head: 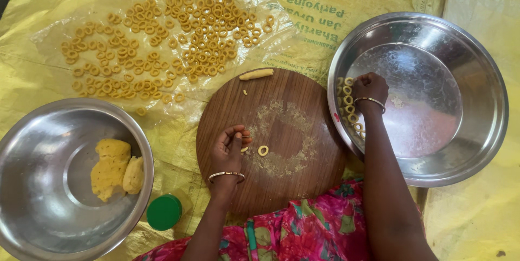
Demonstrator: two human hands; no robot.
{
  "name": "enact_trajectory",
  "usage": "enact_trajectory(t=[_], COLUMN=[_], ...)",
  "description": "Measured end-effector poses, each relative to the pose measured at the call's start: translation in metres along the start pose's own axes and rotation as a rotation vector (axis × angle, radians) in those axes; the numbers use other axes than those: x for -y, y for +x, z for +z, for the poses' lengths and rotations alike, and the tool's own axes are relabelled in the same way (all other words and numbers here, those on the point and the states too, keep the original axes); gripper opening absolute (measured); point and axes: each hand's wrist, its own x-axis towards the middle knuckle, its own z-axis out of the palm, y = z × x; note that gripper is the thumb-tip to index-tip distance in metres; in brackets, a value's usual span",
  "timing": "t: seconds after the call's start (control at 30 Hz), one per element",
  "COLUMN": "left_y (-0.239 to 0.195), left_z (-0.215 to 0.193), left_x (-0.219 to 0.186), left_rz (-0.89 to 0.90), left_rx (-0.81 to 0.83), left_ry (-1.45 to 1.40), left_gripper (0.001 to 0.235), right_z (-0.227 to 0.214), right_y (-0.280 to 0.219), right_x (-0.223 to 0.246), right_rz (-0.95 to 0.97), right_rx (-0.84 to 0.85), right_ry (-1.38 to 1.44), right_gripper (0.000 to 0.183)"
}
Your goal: The person shapes small pieces of dough into ring shapes by hand on a wooden board. They roll the dough into thin strips, cut them into small pieces, and then form each piece into a ring, placing the finished rings into a metal bowl.
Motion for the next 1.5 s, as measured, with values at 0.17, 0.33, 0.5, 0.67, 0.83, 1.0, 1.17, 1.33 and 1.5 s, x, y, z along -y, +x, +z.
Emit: enact_trajectory(t=[0.17, 0.33, 0.5, 0.67, 0.83, 1.0, 1.17, 1.33, 1.5], left_y=[-0.002, -0.003, 0.002, -0.009, -0.017, -0.022, -0.019, -0.012, 0.006], left_z=[0.001, -0.001, -0.001, -0.016, -0.012, -0.010, -0.006, -0.010, -0.007], left_x=[-0.005, -0.005, -0.008, -0.022, -0.026, -0.029, -0.026, -0.008, 0.017], left_rz=[-0.018, -0.016, 0.074, 0.436, 0.418, 0.466, 0.485, 0.419, -0.053], left_rx=[-0.012, -0.004, -0.056, -0.098, 0.018, 0.063, 0.053, 0.012, -0.057], left_ry=[0.037, 0.042, 0.066, 1.036, 1.171, 1.215, 1.235, 1.045, 0.394], left_gripper=[0.019, 0.020, 0.015, 0.020, 0.021, 0.016, 0.019, 0.016, 0.015], right_z=[0.005, 0.003, -0.012, 0.001, 0.018, 0.010, 0.014, 0.023, -0.004], right_y=[0.002, -0.001, -0.017, -0.089, -0.180, -0.207, -0.210, -0.182, -0.053], right_x=[-0.004, -0.003, 0.020, 0.089, 0.129, 0.144, 0.144, 0.132, 0.090], right_rz=[0.007, -0.027, -0.216, -0.704, -0.981, -0.975, -1.014, -0.892, -0.381], right_rx=[-0.003, -0.035, -0.121, 0.317, 0.752, 0.689, 0.703, 0.776, 0.424], right_ry=[-0.026, -0.015, 0.013, 0.182, -0.054, -0.141, -0.139, 0.000, 0.146], right_gripper=[0.006, 0.006, 0.011, 0.026, 0.012, 0.013, 0.016, 0.023, 0.010])
